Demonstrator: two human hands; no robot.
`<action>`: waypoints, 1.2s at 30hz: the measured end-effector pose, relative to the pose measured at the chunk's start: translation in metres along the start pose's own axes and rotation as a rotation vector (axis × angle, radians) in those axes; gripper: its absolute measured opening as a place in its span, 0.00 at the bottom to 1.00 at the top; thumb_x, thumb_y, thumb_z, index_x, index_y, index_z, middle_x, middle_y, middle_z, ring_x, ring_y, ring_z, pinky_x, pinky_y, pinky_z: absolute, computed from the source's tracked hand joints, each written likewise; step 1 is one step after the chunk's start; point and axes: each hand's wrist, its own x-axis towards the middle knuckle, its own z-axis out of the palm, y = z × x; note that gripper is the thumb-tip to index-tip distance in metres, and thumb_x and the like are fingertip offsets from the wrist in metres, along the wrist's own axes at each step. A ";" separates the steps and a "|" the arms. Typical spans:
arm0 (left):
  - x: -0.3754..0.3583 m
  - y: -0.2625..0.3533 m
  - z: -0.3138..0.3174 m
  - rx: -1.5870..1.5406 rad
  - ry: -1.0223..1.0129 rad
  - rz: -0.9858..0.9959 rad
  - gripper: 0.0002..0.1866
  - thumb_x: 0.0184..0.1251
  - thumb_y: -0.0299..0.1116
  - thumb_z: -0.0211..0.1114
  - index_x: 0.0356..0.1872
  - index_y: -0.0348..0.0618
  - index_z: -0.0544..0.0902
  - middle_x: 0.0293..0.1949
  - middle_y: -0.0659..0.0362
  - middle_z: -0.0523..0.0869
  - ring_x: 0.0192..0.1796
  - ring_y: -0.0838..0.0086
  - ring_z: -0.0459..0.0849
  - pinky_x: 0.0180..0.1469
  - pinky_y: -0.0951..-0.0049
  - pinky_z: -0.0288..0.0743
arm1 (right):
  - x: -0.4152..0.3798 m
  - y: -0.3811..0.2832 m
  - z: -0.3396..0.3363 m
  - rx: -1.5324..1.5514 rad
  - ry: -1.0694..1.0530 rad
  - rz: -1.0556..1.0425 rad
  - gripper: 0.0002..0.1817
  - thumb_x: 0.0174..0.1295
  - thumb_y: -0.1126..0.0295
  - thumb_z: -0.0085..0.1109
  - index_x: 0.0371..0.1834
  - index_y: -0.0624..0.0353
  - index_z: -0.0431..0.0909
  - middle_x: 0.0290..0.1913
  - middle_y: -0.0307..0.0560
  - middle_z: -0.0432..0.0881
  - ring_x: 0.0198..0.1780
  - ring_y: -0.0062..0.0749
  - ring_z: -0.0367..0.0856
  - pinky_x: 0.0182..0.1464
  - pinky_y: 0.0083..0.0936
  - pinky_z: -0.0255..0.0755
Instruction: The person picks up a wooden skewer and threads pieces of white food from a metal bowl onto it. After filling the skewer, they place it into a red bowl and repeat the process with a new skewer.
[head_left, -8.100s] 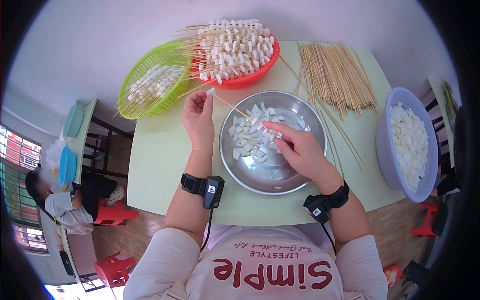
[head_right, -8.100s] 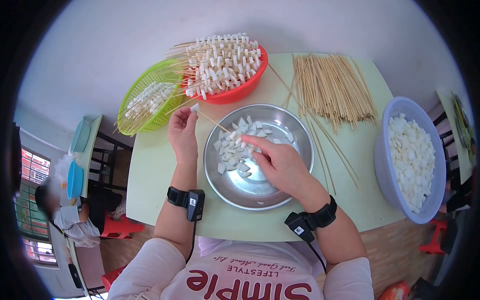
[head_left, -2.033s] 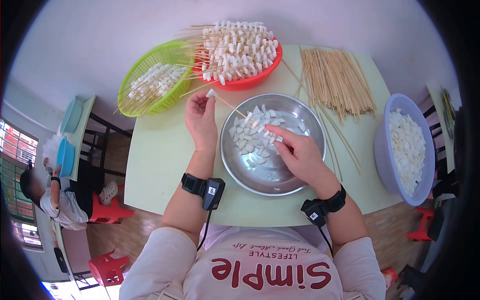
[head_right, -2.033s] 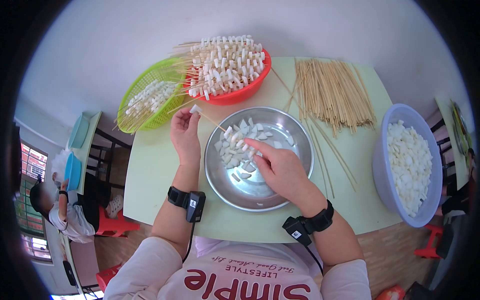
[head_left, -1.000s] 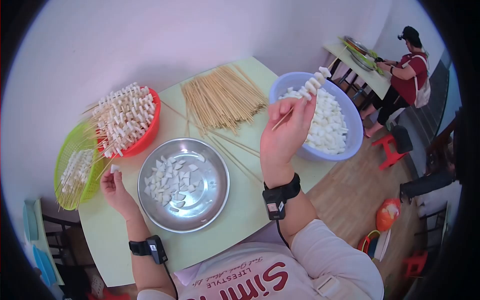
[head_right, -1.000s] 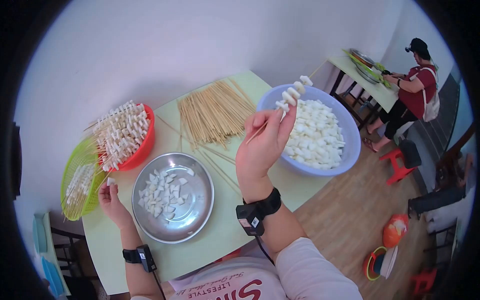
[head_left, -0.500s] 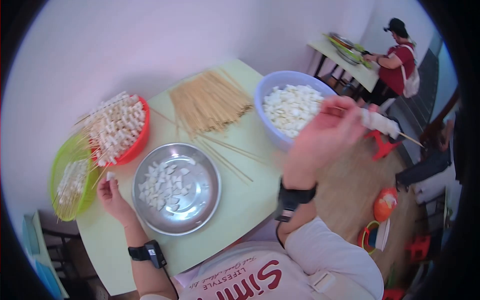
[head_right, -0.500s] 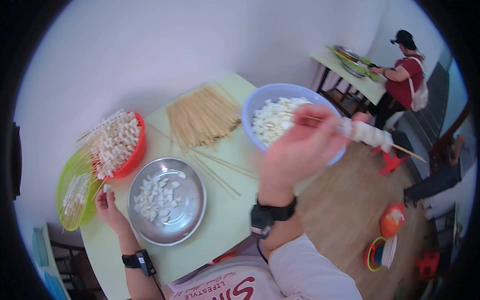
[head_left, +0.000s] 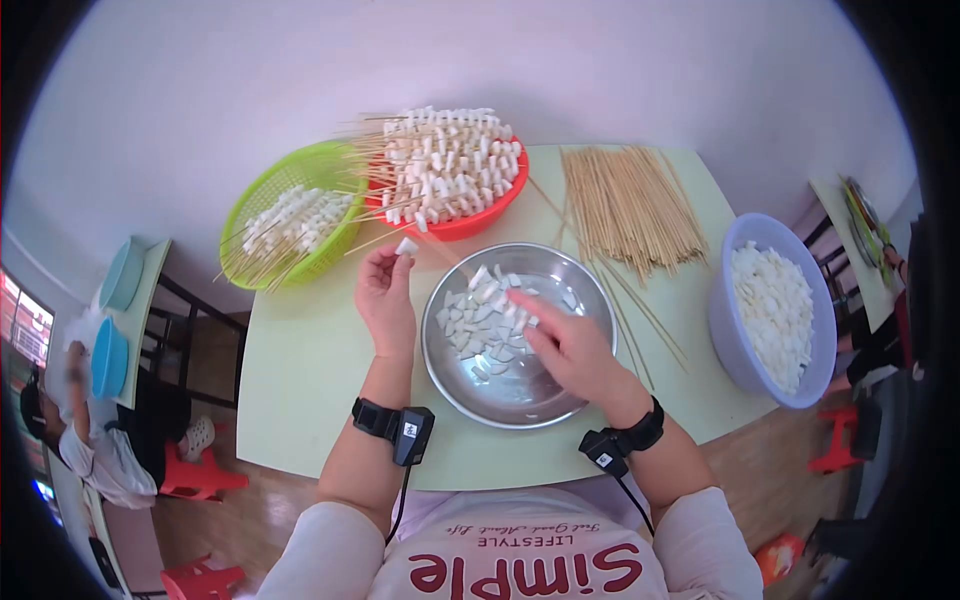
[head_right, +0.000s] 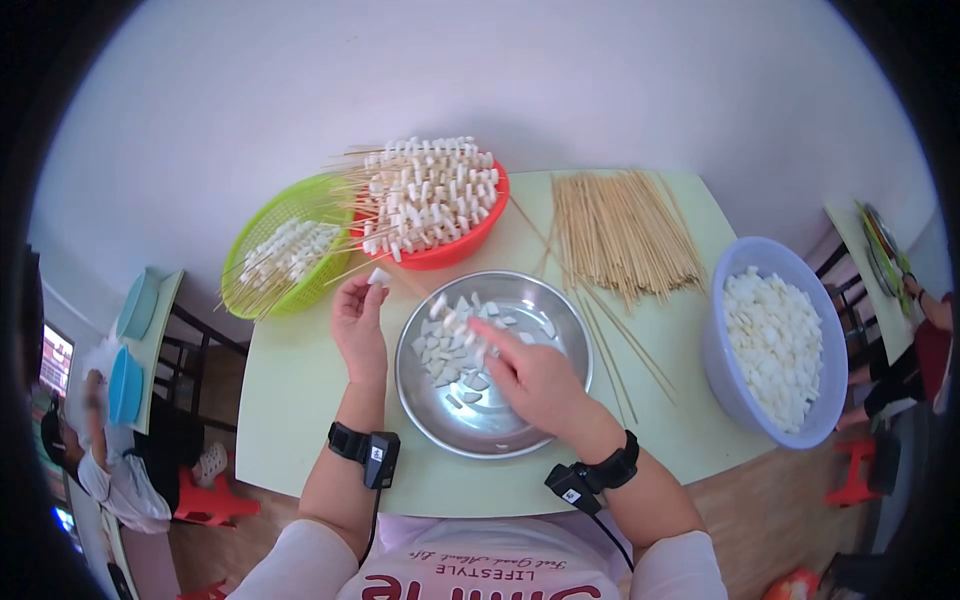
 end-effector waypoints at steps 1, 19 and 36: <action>0.001 0.000 -0.001 0.013 -0.008 -0.006 0.07 0.67 0.22 0.61 0.43 0.35 0.76 0.38 0.62 0.81 0.40 0.82 0.78 0.45 0.82 0.73 | -0.002 0.002 0.005 -0.015 -0.076 -0.038 0.25 0.65 0.74 0.51 0.67 0.50 0.68 0.15 0.46 0.68 0.17 0.29 0.65 0.25 0.26 0.62; 0.000 -0.001 0.000 0.037 0.031 0.001 0.06 0.67 0.24 0.63 0.42 0.35 0.77 0.36 0.63 0.79 0.37 0.83 0.76 0.43 0.83 0.71 | -0.003 0.001 0.007 0.000 -0.097 0.030 0.24 0.64 0.72 0.53 0.65 0.48 0.71 0.21 0.54 0.76 0.22 0.47 0.76 0.27 0.35 0.69; 0.000 -0.001 -0.002 0.031 0.021 -0.004 0.06 0.67 0.24 0.62 0.42 0.36 0.76 0.37 0.63 0.79 0.39 0.83 0.76 0.44 0.83 0.71 | -0.004 0.004 0.008 -0.026 -0.081 -0.024 0.24 0.63 0.72 0.53 0.64 0.49 0.71 0.22 0.55 0.77 0.23 0.49 0.77 0.28 0.37 0.70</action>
